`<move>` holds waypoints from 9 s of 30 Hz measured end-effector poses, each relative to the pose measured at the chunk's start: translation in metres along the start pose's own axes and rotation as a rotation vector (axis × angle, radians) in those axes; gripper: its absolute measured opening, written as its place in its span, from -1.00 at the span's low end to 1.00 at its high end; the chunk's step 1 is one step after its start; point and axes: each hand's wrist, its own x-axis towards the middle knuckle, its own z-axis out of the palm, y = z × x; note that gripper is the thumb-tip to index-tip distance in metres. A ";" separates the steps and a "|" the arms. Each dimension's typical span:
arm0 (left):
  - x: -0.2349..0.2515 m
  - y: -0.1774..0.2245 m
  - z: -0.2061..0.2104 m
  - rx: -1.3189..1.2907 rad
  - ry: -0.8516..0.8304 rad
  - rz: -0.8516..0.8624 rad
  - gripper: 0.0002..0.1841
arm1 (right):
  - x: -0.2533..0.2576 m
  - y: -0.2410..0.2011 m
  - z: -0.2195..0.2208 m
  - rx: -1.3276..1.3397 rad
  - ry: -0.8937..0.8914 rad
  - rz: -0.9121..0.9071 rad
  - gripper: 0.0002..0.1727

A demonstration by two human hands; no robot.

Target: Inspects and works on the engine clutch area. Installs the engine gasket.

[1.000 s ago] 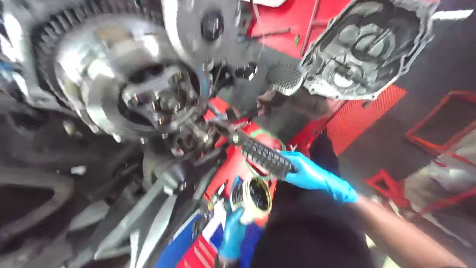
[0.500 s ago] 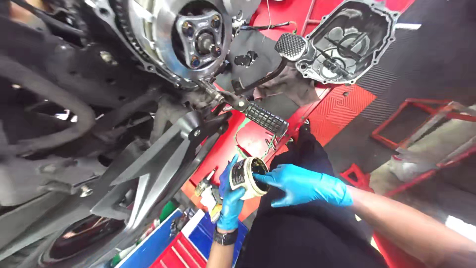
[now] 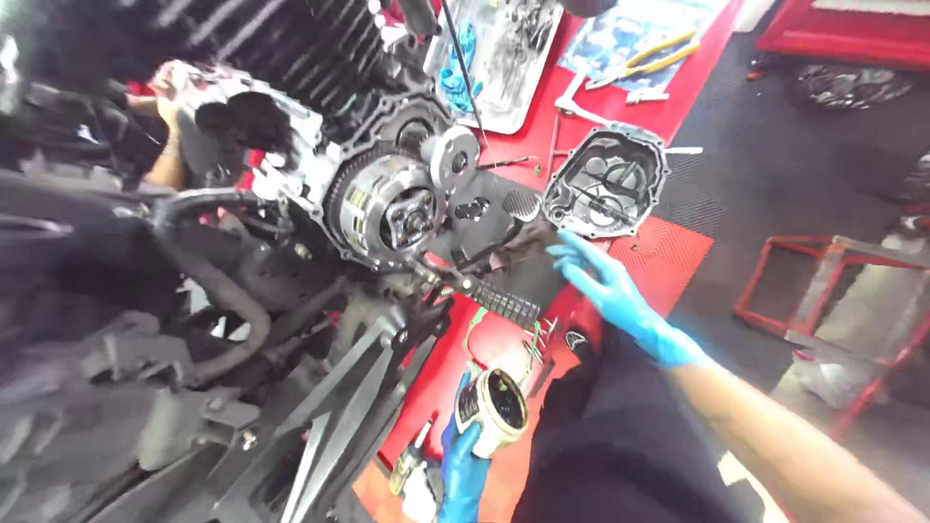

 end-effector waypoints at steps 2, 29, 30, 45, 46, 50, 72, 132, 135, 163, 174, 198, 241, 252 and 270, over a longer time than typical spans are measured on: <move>-0.006 0.014 0.022 0.046 0.113 -0.033 -0.41 | 0.053 0.000 -0.003 0.156 0.084 -0.082 -0.42; -0.025 0.029 0.080 0.048 0.252 -0.043 -0.23 | 0.205 0.016 0.016 -0.715 -0.199 -0.772 -0.54; -0.025 0.028 0.079 0.046 0.250 -0.038 -0.25 | 0.207 0.014 0.016 -0.721 -0.191 -0.786 -0.53; -0.018 0.081 0.161 0.016 0.243 -0.023 -0.06 | 0.235 -0.018 0.001 -0.809 -0.254 -0.943 -0.62; -0.019 0.074 0.147 0.000 0.125 0.031 -0.09 | 0.237 -0.019 -0.001 -0.797 -0.242 -0.959 -0.62; -0.014 0.099 0.186 0.084 0.452 -0.179 -0.22 | 0.244 -0.031 -0.013 -0.809 -0.289 -0.985 -0.61; -0.016 0.030 0.108 -0.031 0.303 -0.086 0.01 | 0.226 -0.008 -0.020 -0.902 -0.412 -0.876 -0.62; -0.038 0.055 0.027 -0.367 -0.216 0.343 -0.30 | -0.032 -0.140 0.083 -0.119 -1.233 -0.226 -0.66; -0.038 0.055 0.024 -0.389 -0.261 0.367 -0.24 | -0.015 -0.158 0.066 0.049 -0.990 -0.201 -0.40; -0.089 0.001 -0.013 -0.492 0.147 0.362 -0.16 | 0.075 -0.109 0.168 -0.266 -0.444 -0.446 -0.36; -0.092 0.003 -0.017 -0.505 0.171 0.376 -0.19 | 0.073 -0.116 0.178 -0.476 -0.329 -0.539 -0.29; -0.093 0.003 -0.019 -0.581 0.201 0.337 -0.23 | 0.075 -0.175 0.187 -0.448 -0.181 -0.411 -0.19; -0.085 0.012 -0.025 -0.568 0.228 0.334 -0.39 | 0.158 -0.178 0.097 -1.112 -0.010 -0.755 0.15; -0.081 0.015 -0.015 -0.571 0.251 0.312 -0.36 | 0.160 -0.177 0.087 -1.088 0.020 -0.673 0.15; -0.080 0.013 -0.013 -0.568 0.244 0.306 -0.30 | 0.172 -0.169 0.075 -0.849 0.098 -0.502 -0.08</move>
